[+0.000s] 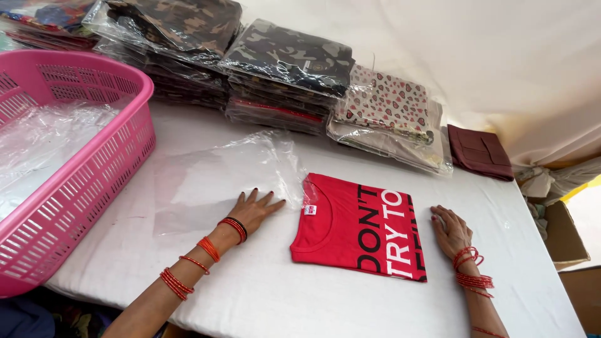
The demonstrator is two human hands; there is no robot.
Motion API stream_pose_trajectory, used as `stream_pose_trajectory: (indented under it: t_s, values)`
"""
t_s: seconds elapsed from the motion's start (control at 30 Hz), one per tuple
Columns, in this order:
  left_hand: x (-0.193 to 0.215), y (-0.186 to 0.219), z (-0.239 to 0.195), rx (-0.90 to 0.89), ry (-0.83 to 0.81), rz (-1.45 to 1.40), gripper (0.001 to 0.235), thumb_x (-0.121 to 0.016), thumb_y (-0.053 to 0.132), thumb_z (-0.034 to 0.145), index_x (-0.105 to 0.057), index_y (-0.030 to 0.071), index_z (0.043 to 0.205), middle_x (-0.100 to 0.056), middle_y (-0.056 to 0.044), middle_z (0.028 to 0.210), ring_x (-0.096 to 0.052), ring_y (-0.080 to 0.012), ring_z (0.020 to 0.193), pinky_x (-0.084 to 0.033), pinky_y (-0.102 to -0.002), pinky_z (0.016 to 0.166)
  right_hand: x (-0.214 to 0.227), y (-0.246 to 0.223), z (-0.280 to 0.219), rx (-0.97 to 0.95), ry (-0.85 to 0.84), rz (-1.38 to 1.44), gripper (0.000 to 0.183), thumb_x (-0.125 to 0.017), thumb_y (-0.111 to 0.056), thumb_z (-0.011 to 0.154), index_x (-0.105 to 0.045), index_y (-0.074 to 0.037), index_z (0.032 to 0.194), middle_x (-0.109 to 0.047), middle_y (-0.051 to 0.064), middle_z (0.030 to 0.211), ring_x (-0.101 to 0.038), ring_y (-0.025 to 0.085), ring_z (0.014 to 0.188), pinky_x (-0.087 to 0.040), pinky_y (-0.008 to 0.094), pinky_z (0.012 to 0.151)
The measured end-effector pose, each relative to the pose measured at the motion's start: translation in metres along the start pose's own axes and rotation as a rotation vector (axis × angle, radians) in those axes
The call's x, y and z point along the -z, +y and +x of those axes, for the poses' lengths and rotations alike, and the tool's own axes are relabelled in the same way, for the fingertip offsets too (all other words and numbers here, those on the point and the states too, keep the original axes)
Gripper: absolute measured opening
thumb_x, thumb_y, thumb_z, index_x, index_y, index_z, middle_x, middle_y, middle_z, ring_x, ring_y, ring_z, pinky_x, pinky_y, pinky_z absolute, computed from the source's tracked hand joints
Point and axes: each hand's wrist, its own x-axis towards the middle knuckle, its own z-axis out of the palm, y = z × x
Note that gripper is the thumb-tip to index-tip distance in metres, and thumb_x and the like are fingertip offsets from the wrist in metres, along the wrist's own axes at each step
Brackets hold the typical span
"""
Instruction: The person folds a red t-shirt on a white table, smoothing it out and folding it into a compact rectangle. They then place the folded shirt into a clear plastic bag and set it aside.
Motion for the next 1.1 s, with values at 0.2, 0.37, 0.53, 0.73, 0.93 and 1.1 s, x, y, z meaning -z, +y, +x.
stream_pose_trajectory:
  t_s: [0.2,0.37,0.53,0.73,0.93,1.1]
  values:
    - [-0.005,-0.017,-0.005,0.070,0.051,-0.037,0.068,-0.039,0.002,0.101,-0.033,0.043,0.155,-0.027,0.000,0.166,-0.026,-0.0330,0.152,-0.020,-0.065,0.121,0.000,-0.004,-0.007,0.067,0.029,0.002,0.044,-0.048,-0.043,0.103,-0.060,-0.028,0.142,-0.050,0.003,0.155,-0.036,0.029,0.149,-0.024,0.053,0.120]
    - [0.050,-0.012,-0.035,0.259,-0.371,-0.237,0.067,-0.061,-0.002,0.090,-0.049,0.035,0.144,-0.023,0.011,0.169,-0.015,-0.0221,0.158,-0.011,-0.065,0.126,-0.006,-0.016,-0.014,0.082,0.002,0.011,0.049,-0.044,-0.047,0.103,-0.056,-0.025,0.146,-0.046,0.005,0.158,-0.031,0.029,0.151,-0.022,0.052,0.122]
    - [0.090,0.010,-0.051,0.287,-0.349,-0.115,0.036,-0.076,0.033,0.092,-0.066,0.020,0.124,-0.051,-0.002,0.145,-0.045,-0.0252,0.140,-0.036,-0.053,0.117,-0.012,-0.039,-0.020,0.084,-0.052,0.016,0.055,-0.041,-0.051,0.102,-0.052,-0.023,0.149,-0.043,0.006,0.159,-0.028,0.030,0.152,-0.019,0.053,0.121]
    - [0.069,0.030,-0.012,0.222,0.288,-0.351,0.028,-0.061,0.034,0.102,-0.070,0.012,0.116,-0.073,-0.008,0.115,-0.068,-0.0289,0.109,-0.056,-0.045,0.092,0.004,-0.091,-0.039,0.002,-0.061,0.014,0.062,-0.048,-0.053,0.100,-0.051,-0.015,0.149,-0.050,0.008,0.154,-0.040,0.030,0.142,-0.032,0.049,0.116]
    - [0.005,0.021,0.040,0.161,0.451,-0.365,0.049,-0.064,0.040,0.090,-0.064,0.012,0.130,-0.064,-0.012,0.120,-0.059,-0.0310,0.107,-0.043,-0.057,0.088,0.021,-0.115,-0.047,-0.057,-0.078,0.254,0.068,-0.064,-0.047,0.093,-0.048,-0.010,0.147,-0.068,0.020,0.126,-0.067,0.032,0.109,-0.055,0.043,0.091]
    - [0.028,0.036,0.041,0.265,0.220,-0.313,0.042,-0.059,0.051,0.100,-0.070,0.014,0.119,-0.063,-0.008,0.119,-0.056,-0.0233,0.112,-0.040,-0.048,0.101,0.028,-0.122,-0.047,-0.162,-0.159,0.424,0.076,-0.071,-0.045,0.088,-0.043,-0.004,0.146,-0.074,0.024,0.109,-0.077,0.030,0.086,-0.064,0.040,0.072]
